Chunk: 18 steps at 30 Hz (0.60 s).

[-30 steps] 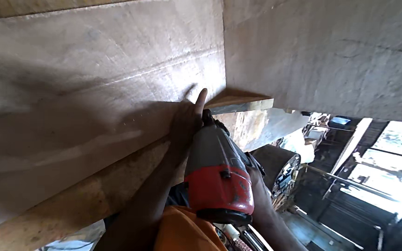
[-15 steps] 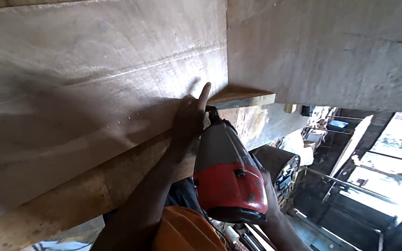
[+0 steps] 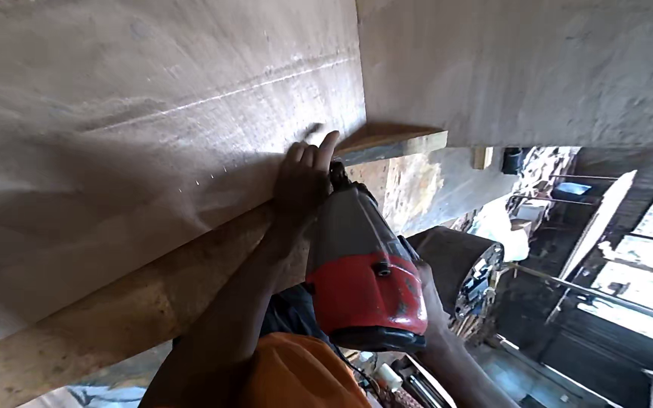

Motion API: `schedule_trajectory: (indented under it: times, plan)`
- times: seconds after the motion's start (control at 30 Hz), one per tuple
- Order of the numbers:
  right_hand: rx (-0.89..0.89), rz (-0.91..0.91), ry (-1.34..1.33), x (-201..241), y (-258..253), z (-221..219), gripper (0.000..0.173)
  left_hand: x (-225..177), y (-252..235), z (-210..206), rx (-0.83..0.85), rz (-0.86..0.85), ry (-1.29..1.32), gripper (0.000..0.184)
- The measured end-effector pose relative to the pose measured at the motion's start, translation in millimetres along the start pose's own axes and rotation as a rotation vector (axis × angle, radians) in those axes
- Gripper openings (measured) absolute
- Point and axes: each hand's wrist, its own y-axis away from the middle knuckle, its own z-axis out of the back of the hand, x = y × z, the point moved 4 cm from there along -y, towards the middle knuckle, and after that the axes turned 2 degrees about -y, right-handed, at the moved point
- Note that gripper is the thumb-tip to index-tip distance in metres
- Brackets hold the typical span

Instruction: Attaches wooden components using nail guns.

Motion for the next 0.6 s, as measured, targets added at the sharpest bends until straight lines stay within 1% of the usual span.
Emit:
schedule_trajectory:
  times: [0.07, 0.1, 0.17, 0.23, 0.27, 0.33, 0.4, 0.47, 0.5, 0.6]
  plan:
    - [0.008, -0.011, 0.005, -2, 3, -4, 0.060, 2, 1, -1, 0.003, -0.023, 0.014, 0.040]
    - [0.009, -0.012, -0.005, -2, 3, -5, 0.059, 3, 2, 0, 0.003, -0.036, 0.036, 0.043]
    - [-0.045, 0.012, -0.031, -9, 4, -12, 0.055, 6, 3, 1, 0.032, -0.045, 0.106, 0.051]
    - [-0.105, 0.035, -0.039, -15, 5, -20, 0.051, 10, 3, 4, 0.087, -0.019, 0.182, 0.058]
    - [-0.130, 0.022, -0.029, -10, 5, -20, 0.048, 11, 3, 6, 0.129, 0.004, 0.216, 0.062]
    - [-0.176, -0.002, 0.000, -11, 4, -27, 0.050, 12, 1, 8, 0.197, 0.041, 0.243, 0.069]
    - [-0.167, -0.037, 0.031, -5, 4, -29, 0.052, 14, 2, 7, 0.199, 0.041, 0.270, 0.075]
    - [-0.135, -0.034, 0.079, 0, 9, -27, 0.049, 13, 6, 10, 0.170, 0.025, 0.279, 0.074]
    - [-0.130, -0.008, 0.083, -1, 12, -25, 0.050, 13, 4, 11, 0.164, 0.026, 0.272, 0.075]
    - [-0.116, 0.005, 0.058, -26, 32, -23, 0.055, 14, 2, 12, 0.283, 0.020, 0.212, 0.099]
